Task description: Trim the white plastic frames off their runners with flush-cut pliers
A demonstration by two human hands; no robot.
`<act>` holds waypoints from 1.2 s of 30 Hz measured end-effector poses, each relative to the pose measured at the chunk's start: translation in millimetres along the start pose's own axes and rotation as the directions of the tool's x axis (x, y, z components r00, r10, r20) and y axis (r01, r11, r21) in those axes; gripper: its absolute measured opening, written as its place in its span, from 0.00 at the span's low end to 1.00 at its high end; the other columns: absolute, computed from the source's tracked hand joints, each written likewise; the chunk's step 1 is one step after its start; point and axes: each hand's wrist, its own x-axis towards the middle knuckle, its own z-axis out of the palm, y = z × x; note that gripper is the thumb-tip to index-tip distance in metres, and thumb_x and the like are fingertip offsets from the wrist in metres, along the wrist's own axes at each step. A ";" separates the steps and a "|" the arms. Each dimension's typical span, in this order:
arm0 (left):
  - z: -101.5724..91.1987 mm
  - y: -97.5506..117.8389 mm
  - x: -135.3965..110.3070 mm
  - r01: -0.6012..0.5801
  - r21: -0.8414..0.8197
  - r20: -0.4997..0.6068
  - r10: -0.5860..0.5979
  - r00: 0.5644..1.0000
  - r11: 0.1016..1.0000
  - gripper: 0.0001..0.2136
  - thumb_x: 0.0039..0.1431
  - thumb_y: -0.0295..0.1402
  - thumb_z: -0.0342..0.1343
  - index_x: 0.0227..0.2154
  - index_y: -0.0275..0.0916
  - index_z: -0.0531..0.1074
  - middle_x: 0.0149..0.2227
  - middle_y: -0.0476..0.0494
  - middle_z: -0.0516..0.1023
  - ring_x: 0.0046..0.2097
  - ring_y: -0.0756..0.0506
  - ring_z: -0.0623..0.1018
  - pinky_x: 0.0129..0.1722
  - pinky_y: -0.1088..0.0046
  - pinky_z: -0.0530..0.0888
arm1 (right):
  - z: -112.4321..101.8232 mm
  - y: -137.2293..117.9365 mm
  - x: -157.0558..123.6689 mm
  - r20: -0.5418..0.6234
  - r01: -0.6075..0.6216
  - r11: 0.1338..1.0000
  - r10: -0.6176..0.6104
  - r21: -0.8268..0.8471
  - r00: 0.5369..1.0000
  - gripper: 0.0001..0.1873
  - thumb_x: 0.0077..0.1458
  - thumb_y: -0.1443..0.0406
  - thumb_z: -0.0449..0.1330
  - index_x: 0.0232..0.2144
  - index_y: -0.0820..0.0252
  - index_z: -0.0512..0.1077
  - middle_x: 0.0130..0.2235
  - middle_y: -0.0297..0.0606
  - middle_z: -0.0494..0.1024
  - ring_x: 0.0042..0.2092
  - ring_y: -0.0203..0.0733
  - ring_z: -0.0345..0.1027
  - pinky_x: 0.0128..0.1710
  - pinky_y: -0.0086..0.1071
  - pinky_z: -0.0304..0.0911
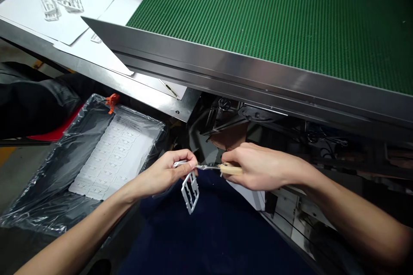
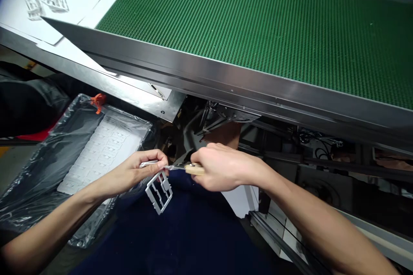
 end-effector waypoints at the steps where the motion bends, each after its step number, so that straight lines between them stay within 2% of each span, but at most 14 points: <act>1: 0.8 -3.9 -0.3 0.001 -0.035 -0.003 -0.001 1.000 0.999 0.13 0.60 0.42 0.48 0.32 0.37 0.68 0.31 0.47 0.70 0.33 0.48 0.68 0.35 0.72 0.65 | 5.4 10.4 -1.7 -0.016 -0.056 0.998 0.056 0.022 0.998 0.10 0.50 0.63 0.56 0.19 0.57 0.65 0.18 0.31 0.68 0.19 0.33 0.57 0.20 0.29 0.45; 3: 3.1 -12.7 0.1 0.003 -0.084 -0.005 -0.003 1.000 0.996 0.13 0.60 0.42 0.49 0.34 0.37 0.69 0.31 0.47 0.71 0.33 0.48 0.69 0.35 0.72 0.66 | 20.0 29.8 -4.6 -0.114 -0.237 0.972 0.236 0.001 0.965 0.11 0.52 0.59 0.55 0.21 0.57 0.67 0.19 0.32 0.69 0.20 0.35 0.59 0.21 0.29 0.45; 6: 7.5 -23.4 3.8 0.020 -0.161 -0.014 -0.023 1.000 0.987 0.13 0.59 0.43 0.50 0.36 0.37 0.68 0.35 0.44 0.73 0.33 0.48 0.69 0.34 0.72 0.67 | 47.1 42.8 -3.0 -0.298 -0.412 0.906 0.420 0.094 0.857 0.14 0.54 0.55 0.52 0.25 0.58 0.66 0.22 0.33 0.68 0.24 0.36 0.60 0.23 0.29 0.47; 9: 11.7 -26.4 10.3 0.050 -0.182 -0.040 -0.059 0.997 0.982 0.14 0.59 0.44 0.50 0.36 0.37 0.68 0.38 0.42 0.74 0.34 0.47 0.70 0.35 0.71 0.67 | 70.6 26.6 9.8 -0.345 -0.254 0.859 0.426 0.445 0.836 0.15 0.55 0.53 0.52 0.26 0.58 0.63 0.25 0.31 0.69 0.27 0.34 0.61 0.26 0.28 0.53; 12: 14.2 -24.7 16.6 0.048 -0.099 -0.064 -0.054 0.996 0.994 0.14 0.58 0.44 0.51 0.33 0.36 0.69 0.33 0.45 0.73 0.33 0.47 0.70 0.35 0.71 0.67 | 83.5 -5.1 29.6 -0.361 0.021 0.677 0.366 0.736 0.858 0.12 0.52 0.56 0.56 0.29 0.58 0.62 0.26 0.29 0.68 0.27 0.32 0.61 0.27 0.27 0.57; 15: 14.0 -23.7 19.3 0.012 -0.097 -0.035 -0.015 0.999 0.995 0.13 0.58 0.43 0.51 0.30 0.36 0.69 0.29 0.48 0.70 0.31 0.48 0.68 0.33 0.72 0.66 | 89.3 -23.9 43.7 -0.418 0.219 0.497 0.333 0.840 0.845 0.08 0.51 0.61 0.57 0.31 0.58 0.62 0.26 0.28 0.68 0.26 0.32 0.63 0.27 0.26 0.60; 18: 13.0 -24.9 17.7 0.039 -0.131 -0.012 -0.041 0.999 0.991 0.14 0.60 0.42 0.49 0.33 0.36 0.71 0.30 0.46 0.73 0.32 0.48 0.70 0.35 0.72 0.66 | 96.8 -14.7 43.3 -0.427 0.258 0.429 0.365 0.866 0.827 0.08 0.51 0.62 0.57 0.31 0.58 0.61 0.25 0.28 0.67 0.26 0.33 0.65 0.27 0.27 0.60; 20: 13.4 -27.3 15.8 0.076 -0.156 0.012 -0.075 0.997 0.985 0.16 0.61 0.44 0.47 0.38 0.36 0.71 0.36 0.42 0.76 0.36 0.46 0.72 0.37 0.71 0.67 | 103.4 2.1 36.0 -0.428 0.158 0.519 0.457 0.840 0.780 0.10 0.51 0.60 0.57 0.30 0.58 0.61 0.24 0.28 0.66 0.26 0.33 0.64 0.27 0.27 0.59; 22: 14.6 -31.1 14.9 0.091 -0.186 0.049 -0.083 0.995 0.978 0.18 0.61 0.44 0.47 0.44 0.37 0.70 0.42 0.40 0.76 0.40 0.44 0.73 0.39 0.70 0.68 | 109.0 19.4 25.5 -0.458 -0.038 0.670 0.546 0.741 0.702 0.12 0.52 0.56 0.57 0.29 0.58 0.62 0.23 0.29 0.67 0.26 0.34 0.63 0.28 0.28 0.58; 23: 15.2 -33.4 15.2 0.091 -0.200 0.062 -0.080 0.995 0.976 0.18 0.61 0.44 0.48 0.45 0.37 0.69 0.43 0.39 0.76 0.41 0.44 0.73 0.40 0.70 0.68 | 110.6 26.1 19.9 -0.470 -0.131 0.729 0.557 0.672 0.685 0.13 0.53 0.54 0.55 0.29 0.58 0.63 0.24 0.29 0.67 0.26 0.34 0.62 0.28 0.29 0.57; 25: 15.7 -38.2 17.3 0.101 -0.255 0.046 -0.092 0.995 0.962 0.18 0.60 0.43 0.50 0.46 0.37 0.69 0.42 0.39 0.77 0.41 0.44 0.73 0.41 0.71 0.68 | 111.0 33.9 9.3 -0.482 -0.225 0.816 0.511 0.532 0.712 0.13 0.55 0.54 0.53 0.33 0.57 0.65 0.26 0.30 0.70 0.28 0.35 0.63 0.30 0.30 0.57; 29: 13.1 -41.8 23.0 0.158 -0.519 0.000 -0.184 0.983 0.840 0.20 0.61 0.45 0.46 0.44 0.34 0.72 0.37 0.39 0.78 0.37 0.45 0.75 0.36 0.74 0.71 | 103.7 30.2 -3.0 -0.532 -0.177 0.952 0.287 0.248 0.797 0.12 0.56 0.59 0.53 0.42 0.55 0.66 0.37 0.36 0.72 0.37 0.38 0.65 0.38 0.32 0.58; 32: 11.6 -37.9 22.8 0.186 -0.641 0.010 -0.234 0.972 0.745 0.21 0.59 0.45 0.47 0.43 0.32 0.73 0.33 0.38 0.77 0.32 0.45 0.76 0.29 0.74 0.72 | 97.0 22.7 -4.1 -0.531 -0.149 0.988 0.153 0.050 0.833 0.13 0.56 0.61 0.53 0.43 0.56 0.66 0.37 0.37 0.72 0.38 0.39 0.65 0.39 0.32 0.57; 36: 14.4 -33.3 17.5 0.176 -0.663 -0.032 -0.262 0.964 0.727 0.22 0.59 0.45 0.48 0.45 0.32 0.72 0.33 0.37 0.78 0.28 0.46 0.76 0.25 0.74 0.71 | 88.7 16.8 -1.7 -0.511 -0.167 0.979 0.084 -0.118 0.856 0.13 0.56 0.61 0.52 0.43 0.57 0.66 0.35 0.36 0.71 0.36 0.40 0.63 0.38 0.33 0.55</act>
